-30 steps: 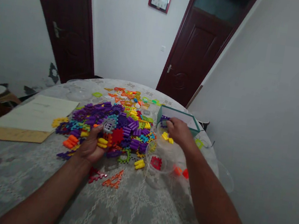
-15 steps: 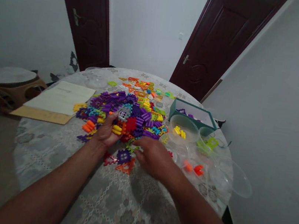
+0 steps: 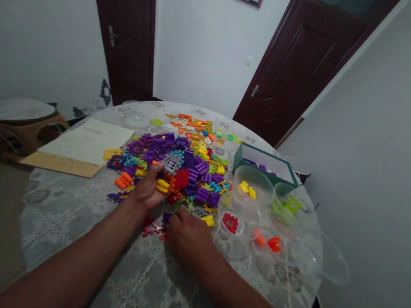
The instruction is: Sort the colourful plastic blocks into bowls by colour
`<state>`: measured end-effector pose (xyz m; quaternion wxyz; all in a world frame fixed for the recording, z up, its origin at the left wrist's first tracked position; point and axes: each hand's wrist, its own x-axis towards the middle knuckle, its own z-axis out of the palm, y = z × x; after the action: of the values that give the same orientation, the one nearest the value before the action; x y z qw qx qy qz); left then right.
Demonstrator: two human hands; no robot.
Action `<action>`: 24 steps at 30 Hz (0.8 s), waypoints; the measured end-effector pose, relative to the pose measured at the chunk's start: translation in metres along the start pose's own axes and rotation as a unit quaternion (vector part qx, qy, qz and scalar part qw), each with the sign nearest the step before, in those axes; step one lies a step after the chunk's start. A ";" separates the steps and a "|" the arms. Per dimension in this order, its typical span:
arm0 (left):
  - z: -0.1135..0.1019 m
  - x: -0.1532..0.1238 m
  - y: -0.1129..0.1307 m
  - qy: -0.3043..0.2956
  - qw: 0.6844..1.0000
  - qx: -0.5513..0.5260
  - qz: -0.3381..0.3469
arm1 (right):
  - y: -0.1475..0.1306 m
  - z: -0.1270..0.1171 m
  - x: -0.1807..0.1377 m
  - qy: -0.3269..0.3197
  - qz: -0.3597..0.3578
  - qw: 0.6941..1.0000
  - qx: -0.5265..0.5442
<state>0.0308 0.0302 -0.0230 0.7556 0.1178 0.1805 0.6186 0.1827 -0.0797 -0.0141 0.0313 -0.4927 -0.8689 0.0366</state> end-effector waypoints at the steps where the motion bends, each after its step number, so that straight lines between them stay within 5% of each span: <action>1: 0.000 0.000 0.000 0.001 1.000 -0.002 0.002 | 0.002 -0.002 -0.002 0.023 0.006 1.000 0.015; 6: -0.001 0.001 -0.002 -0.009 1.000 0.012 -0.004 | 0.034 -0.040 -0.010 0.113 0.035 0.984 0.131; 9: 0.000 0.000 -0.004 -0.010 1.000 0.022 -0.007 | 0.077 -0.072 -0.004 0.104 0.073 0.977 0.172; 12: 0.001 -0.002 -0.006 -0.013 0.999 0.036 -0.009 | 0.134 -0.097 0.014 0.114 0.192 0.951 0.214; 15: 0.002 -0.003 -0.008 -0.012 0.999 0.051 -0.011 | 0.189 -0.113 0.034 0.227 0.300 0.905 0.198; 18: 0.004 -0.003 -0.009 -0.006 0.998 0.062 -0.013 | 0.223 -0.123 0.043 0.322 0.335 0.867 0.178; 21: 0.005 -0.004 -0.009 -0.010 0.997 0.071 -0.015 | 0.219 -0.124 0.037 0.352 0.329 0.860 0.166; 24: 0.007 -0.005 -0.010 -0.019 0.996 0.085 -0.020 | 0.172 -0.111 0.025 0.344 0.251 0.886 0.186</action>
<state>0.0417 0.0238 -0.0202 0.7583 0.1898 0.2202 0.5835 0.3272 0.0335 0.0810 0.4089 -0.6610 -0.6283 0.0322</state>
